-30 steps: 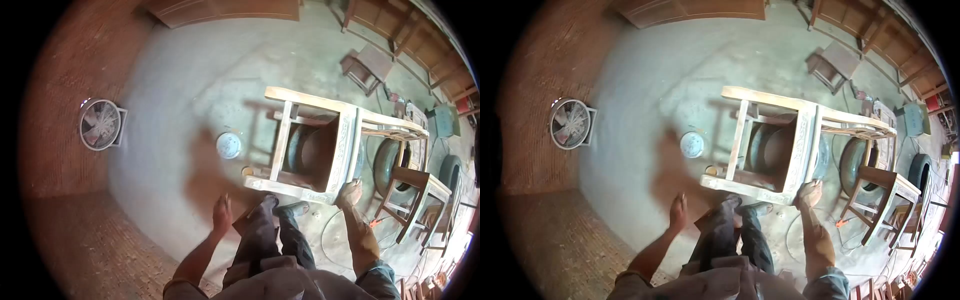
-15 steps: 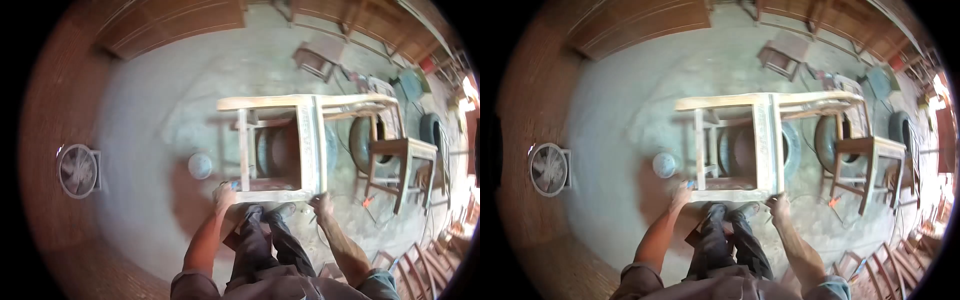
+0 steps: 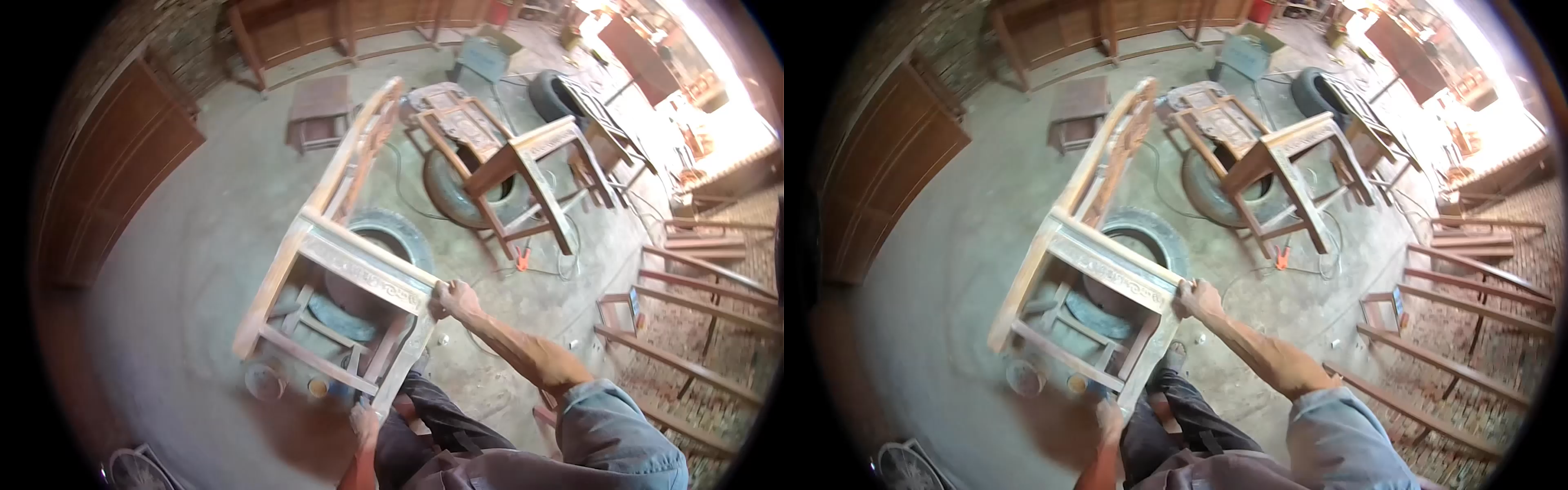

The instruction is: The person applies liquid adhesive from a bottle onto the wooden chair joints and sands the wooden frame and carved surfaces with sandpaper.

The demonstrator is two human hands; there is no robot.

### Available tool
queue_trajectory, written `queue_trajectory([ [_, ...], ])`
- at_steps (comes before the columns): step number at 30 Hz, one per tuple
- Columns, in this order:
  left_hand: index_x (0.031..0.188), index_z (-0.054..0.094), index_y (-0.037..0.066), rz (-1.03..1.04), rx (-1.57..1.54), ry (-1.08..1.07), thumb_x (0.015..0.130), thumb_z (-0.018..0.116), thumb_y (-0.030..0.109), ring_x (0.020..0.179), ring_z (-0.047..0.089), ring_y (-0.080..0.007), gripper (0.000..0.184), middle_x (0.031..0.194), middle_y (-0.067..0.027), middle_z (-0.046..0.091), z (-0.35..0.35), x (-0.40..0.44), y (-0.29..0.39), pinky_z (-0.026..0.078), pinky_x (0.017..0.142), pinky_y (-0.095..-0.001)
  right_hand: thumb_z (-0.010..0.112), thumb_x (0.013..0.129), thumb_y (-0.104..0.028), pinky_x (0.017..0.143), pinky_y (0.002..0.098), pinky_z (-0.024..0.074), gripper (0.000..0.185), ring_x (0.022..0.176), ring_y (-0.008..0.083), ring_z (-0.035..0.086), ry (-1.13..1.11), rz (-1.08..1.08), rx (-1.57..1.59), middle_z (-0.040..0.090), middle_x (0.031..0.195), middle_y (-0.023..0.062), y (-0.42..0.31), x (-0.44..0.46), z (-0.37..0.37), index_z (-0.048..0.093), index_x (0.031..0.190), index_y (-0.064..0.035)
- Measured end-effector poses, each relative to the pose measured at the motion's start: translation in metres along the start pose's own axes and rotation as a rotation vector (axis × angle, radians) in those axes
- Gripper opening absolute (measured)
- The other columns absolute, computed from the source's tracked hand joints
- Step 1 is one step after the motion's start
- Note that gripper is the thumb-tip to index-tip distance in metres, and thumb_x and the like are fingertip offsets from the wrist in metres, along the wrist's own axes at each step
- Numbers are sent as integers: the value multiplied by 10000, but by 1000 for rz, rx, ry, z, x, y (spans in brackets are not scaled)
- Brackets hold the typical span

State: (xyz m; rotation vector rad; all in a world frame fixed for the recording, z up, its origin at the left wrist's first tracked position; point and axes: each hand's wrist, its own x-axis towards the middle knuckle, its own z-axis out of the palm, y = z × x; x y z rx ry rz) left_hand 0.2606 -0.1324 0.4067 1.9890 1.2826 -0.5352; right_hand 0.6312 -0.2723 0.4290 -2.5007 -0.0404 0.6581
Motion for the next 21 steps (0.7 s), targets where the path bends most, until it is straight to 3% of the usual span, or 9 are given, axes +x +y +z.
queue_trajectory([
  [5,1136,683,-11,166,197,-82,981,648,266,930,728,-449,320,1004,-265,742,73,-15,-2,583,810,-533,579,992,-494,909,540,565,529,997,477,737,40,-53,-35,754,1030,298,-15,17,-22,750,1112,-8],
  [8,1155,684,-22,299,210,64,937,721,324,934,722,-435,410,980,-243,740,111,-29,24,566,848,-520,595,992,-493,903,543,565,481,1009,467,736,157,-52,-141,756,1034,289,-12,41,-31,746,1088,-45],
  [9,1185,683,-37,243,93,-55,932,734,334,939,721,-430,452,968,-255,736,103,-32,34,560,875,-516,600,992,-498,899,539,564,476,1013,463,737,183,-88,-165,756,1030,287,-1,49,-23,740,1079,-51],
  [10,1209,692,-28,276,139,61,997,649,378,972,716,-448,460,998,-270,742,118,-33,30,546,911,-532,604,994,-508,892,534,562,486,1017,465,735,152,-82,-115,756,1025,285,0,45,-24,731,1081,-47],
  [11,1244,697,-1,-178,-140,-85,1065,516,436,1036,703,-461,506,1091,-278,740,71,-44,74,535,938,-548,609,996,-517,885,529,559,497,1021,467,733,125,-81,-66,756,1019,282,-6,42,-28,722,1084,-42],
  [13,1209,713,8,-213,-226,-39,1106,400,453,1086,679,-490,553,1148,-290,730,73,-42,66,513,969,-563,612,1019,-505,868,505,557,500,1012,462,734,117,-108,-36,755,1032,276,-5,31,-20,711,1104,-22],
  [17,1128,730,9,-110,-166,141,1110,400,447,1039,691,-494,549,1118,-277,747,113,-29,-5,524,937,-575,649,1038,-427,860,471,564,484,992,440,746,50,-180,62,755,1042,270,-3,0,-2,636,1285,-10],
  [18,1164,728,26,-94,-245,-58,1097,431,464,1043,699,-486,534,1167,-257,744,101,-23,-14,535,944,-564,659,1038,-412,854,463,567,505,982,431,751,76,-191,110,754,1039,273,-6,-9,4,606,1333,-6],
  [21,1168,736,26,-155,-69,-112,1084,469,467,1057,690,-500,522,1161,-271,735,44,-37,14,525,962,-579,724,1016,-412,848,417,575,681,958,326,762,81,-95,306,763,1049,257,9,-37,22,499,1437,74],
])
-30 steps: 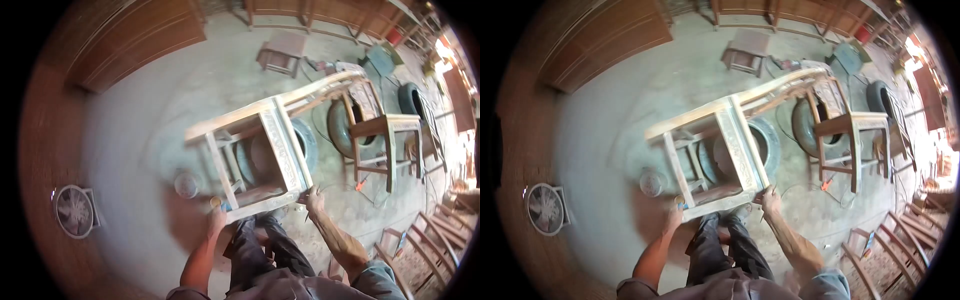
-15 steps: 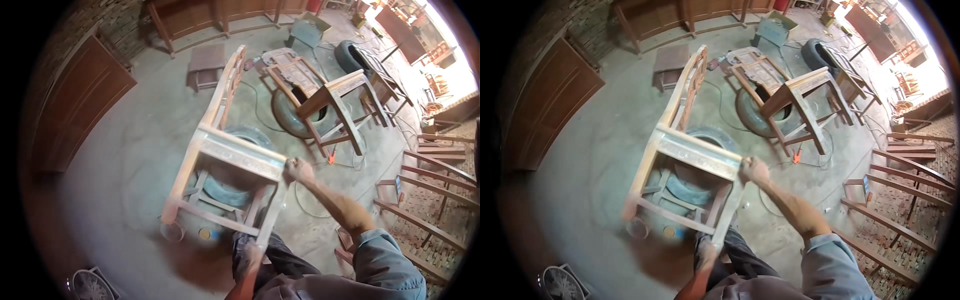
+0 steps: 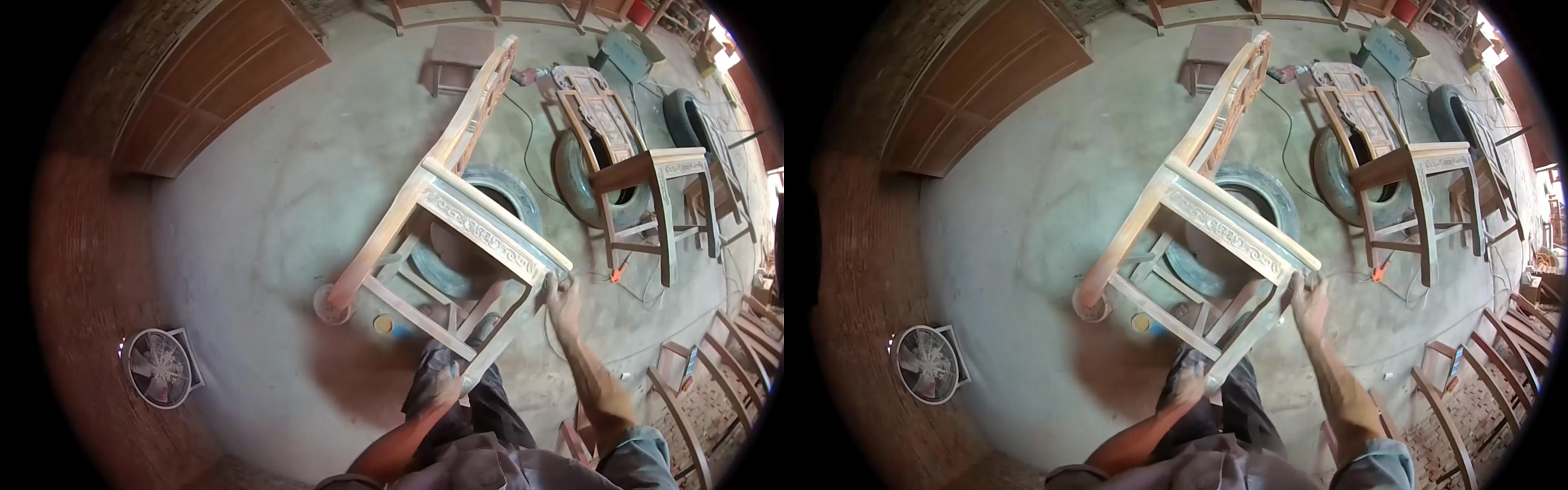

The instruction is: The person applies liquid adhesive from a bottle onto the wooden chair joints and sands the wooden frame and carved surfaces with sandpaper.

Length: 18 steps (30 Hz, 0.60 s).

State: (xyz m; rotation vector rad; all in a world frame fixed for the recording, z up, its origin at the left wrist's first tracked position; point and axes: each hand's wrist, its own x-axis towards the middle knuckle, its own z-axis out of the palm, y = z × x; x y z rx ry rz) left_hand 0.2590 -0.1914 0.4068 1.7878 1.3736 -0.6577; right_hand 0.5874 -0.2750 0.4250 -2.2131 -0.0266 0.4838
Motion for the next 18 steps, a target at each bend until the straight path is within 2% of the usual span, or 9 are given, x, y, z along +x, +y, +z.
queue_trajectory([
  [2,1244,738,57,202,-214,257,1077,527,427,1080,694,-491,458,1143,-289,733,-71,-14,24,530,975,-560,774,989,-412,893,389,569,723,1028,249,729,-20,59,102,759,1152,209,64,-33,25,515,1404,120],
  [4,1311,667,-11,643,-417,660,1130,492,250,1118,667,-473,362,1182,-315,696,-136,28,28,521,993,-464,792,986,-392,878,349,568,596,998,199,713,-278,115,394,756,1131,154,42,-88,33,603,1343,47],
  [5,1311,657,-40,535,-377,660,1150,464,254,1145,652,-448,387,1234,-291,684,-177,48,26,506,1023,-445,787,993,-394,822,320,565,501,952,159,698,-501,382,147,753,1085,110,-20,-108,13,656,1255,13],
  [6,1335,644,-39,322,-321,628,1151,463,298,1190,640,-453,424,1291,-281,674,-209,70,14,501,1033,-458,792,989,-386,797,319,560,481,923,152,693,-479,408,152,752,1055,96,-23,-123,24,662,1230,9],
  [9,1274,651,-57,556,-69,961,1139,470,272,1138,636,-483,399,1198,-321,673,-264,155,-9,485,986,-524,801,977,-355,733,320,547,428,838,135,677,-427,482,218,742,969,56,-5,-141,46,668,1174,0],
  [12,1327,609,-78,336,-85,493,1106,503,264,1186,615,-493,421,1252,-321,663,-272,185,-21,476,1022,-535,795,963,-323,685,326,532,390,757,132,658,-398,491,303,721,878,35,20,-138,57,665,1145,-4],
  [13,1362,574,-78,436,92,709,1077,519,235,1207,595,-509,427,1284,-322,650,-255,187,-25,471,1032,-553,789,960,-320,669,328,528,377,728,133,650,-381,428,275,714,842,34,24,-137,58,671,1127,-4],
  [16,1386,540,-77,323,25,623,1060,501,147,1209,604,-492,397,1296,-321,641,-242,177,-22,486,1044,-542,767,957,-316,618,335,512,339,661,131,628,-395,388,142,687,748,35,13,-126,41,689,1058,-3],
  [18,1356,565,-62,378,100,745,1061,528,159,1161,607,-509,371,1251,-327,649,-223,176,-30,486,1009,-560,752,959,-319,586,339,497,323,623,131,613,-403,395,84,665,697,36,4,-119,22,698,1005,-3],
])
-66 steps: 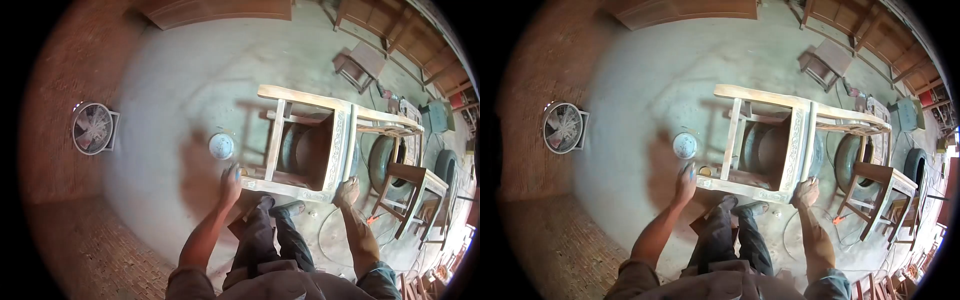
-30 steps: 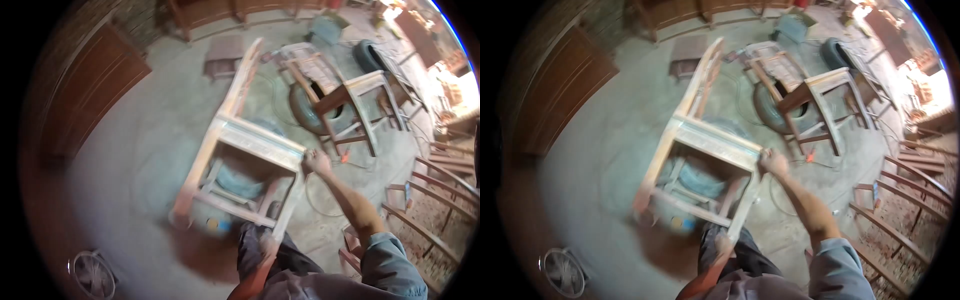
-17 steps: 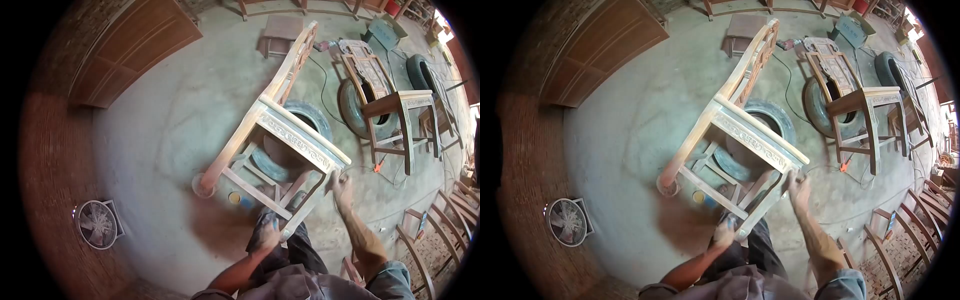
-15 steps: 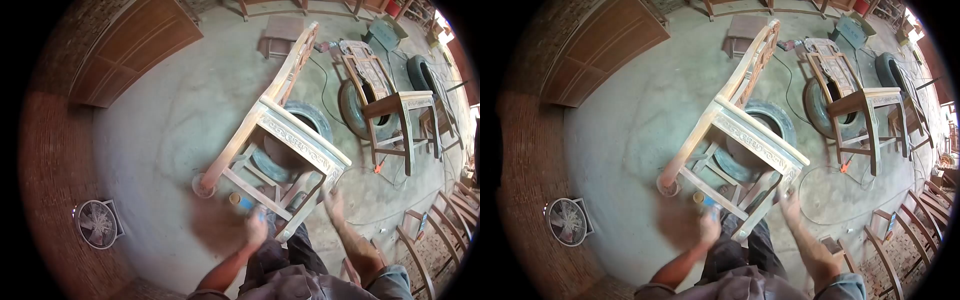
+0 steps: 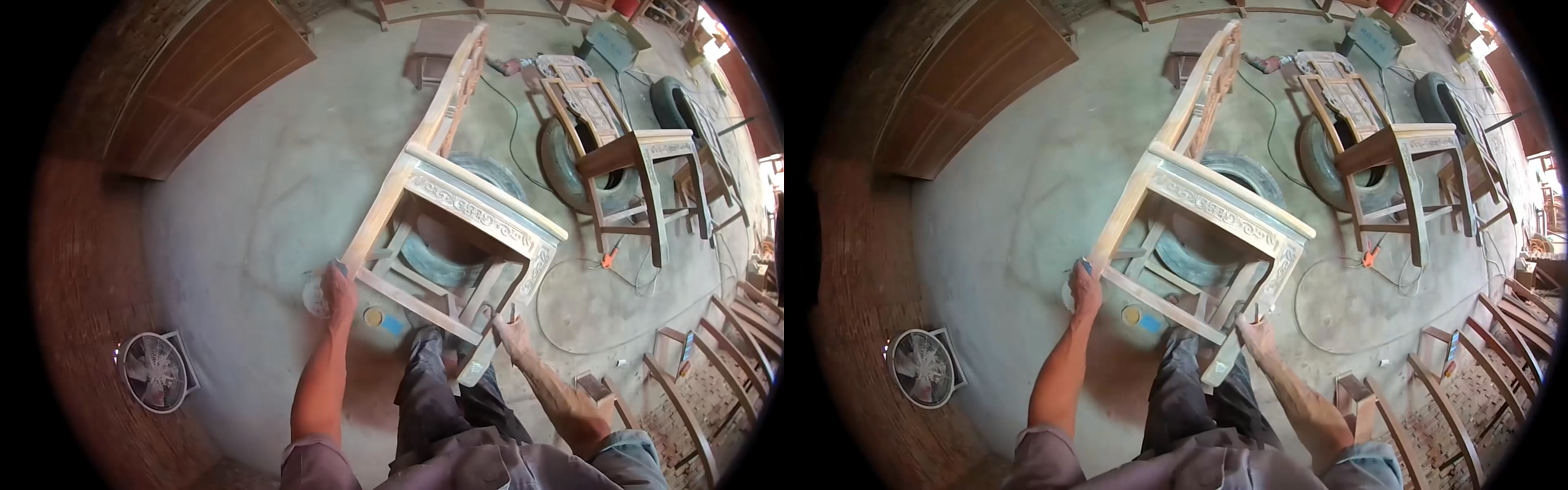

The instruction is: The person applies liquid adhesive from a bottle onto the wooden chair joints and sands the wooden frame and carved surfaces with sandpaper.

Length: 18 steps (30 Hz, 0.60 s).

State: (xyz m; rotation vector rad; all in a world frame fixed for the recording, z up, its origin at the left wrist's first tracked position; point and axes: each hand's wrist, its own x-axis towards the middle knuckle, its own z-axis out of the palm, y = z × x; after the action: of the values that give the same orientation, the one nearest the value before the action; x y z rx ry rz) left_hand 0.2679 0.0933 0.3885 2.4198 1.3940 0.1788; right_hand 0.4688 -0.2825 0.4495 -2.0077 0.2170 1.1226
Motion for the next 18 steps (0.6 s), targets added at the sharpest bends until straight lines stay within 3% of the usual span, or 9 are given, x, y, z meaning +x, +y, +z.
queue_trajectory([
  [2,1338,577,-56,0,13,32,1059,545,160,1120,614,-517,354,1212,-329,656,12,-19,-3,489,981,-568,738,962,-324,559,343,480,320,586,132,598,1,-1,-25,644,652,35,-4,0,-17,702,949,-6],
  [6,1327,571,-62,-197,-120,-153,1065,550,162,1081,635,-512,345,1148,-322,670,33,-78,8,501,951,-558,763,883,-309,663,388,556,399,716,204,710,79,-6,-177,738,769,103,34,24,-60,722,1061,45],
  [8,1322,567,-64,-201,-282,-28,1067,551,173,1131,630,-510,348,1173,-321,666,52,-123,29,496,968,-555,754,862,-319,726,403,584,478,783,228,737,162,-107,-155,767,876,149,41,32,-88,705,1148,61],
  [10,1337,566,-61,-325,-406,-97,1078,542,202,1190,610,-521,370,1249,-336,650,63,-154,46,488,1006,-551,748,864,-319,726,405,589,477,786,229,737,183,-100,-123,765,903,161,54,44,-114,695,1146,61],
  [12,1357,557,-66,-200,-351,-16,1081,540,218,1211,615,-503,397,1312,-334,640,56,-173,73,484,1027,-542,755,864,-307,708,406,587,450,787,230,734,186,-103,-137,756,890,164,71,66,-138,685,1113,61],
  [13,1463,499,-79,-376,-349,-207,1070,577,298,1336,561,-483,550,1419,-348,589,36,-170,90,432,1137,-522,762,877,-324,713,407,588,459,793,231,732,168,-91,-136,752,883,162,68,66,-142,684,1116,59],
  [16,1567,400,-86,-240,-390,-225,1042,631,388,1475,429,-492,744,1557,-361,470,34,-174,77,337,1235,-526,771,919,-376,739,412,588,494,815,247,738,205,-125,-221,756,889,162,59,56,-142,685,1147,53],
  [17,1639,297,-65,-266,-356,-240,1008,678,464,1575,219,-525,907,1684,-360,269,34,-177,72,212,1302,-543,772,934,-394,750,413,588,507,822,254,741,235,-144,-263,760,896,163,59,49,-140,686,1160,51],
  [18,1638,298,-63,-263,-345,-217,1018,669,456,1596,174,-502,890,1710,-337,218,30,-178,71,203,1305,-547,766,953,-416,783,415,584,523,856,315,752,368,-211,-266,779,967,180,54,39,-137,687,1199,38],
])
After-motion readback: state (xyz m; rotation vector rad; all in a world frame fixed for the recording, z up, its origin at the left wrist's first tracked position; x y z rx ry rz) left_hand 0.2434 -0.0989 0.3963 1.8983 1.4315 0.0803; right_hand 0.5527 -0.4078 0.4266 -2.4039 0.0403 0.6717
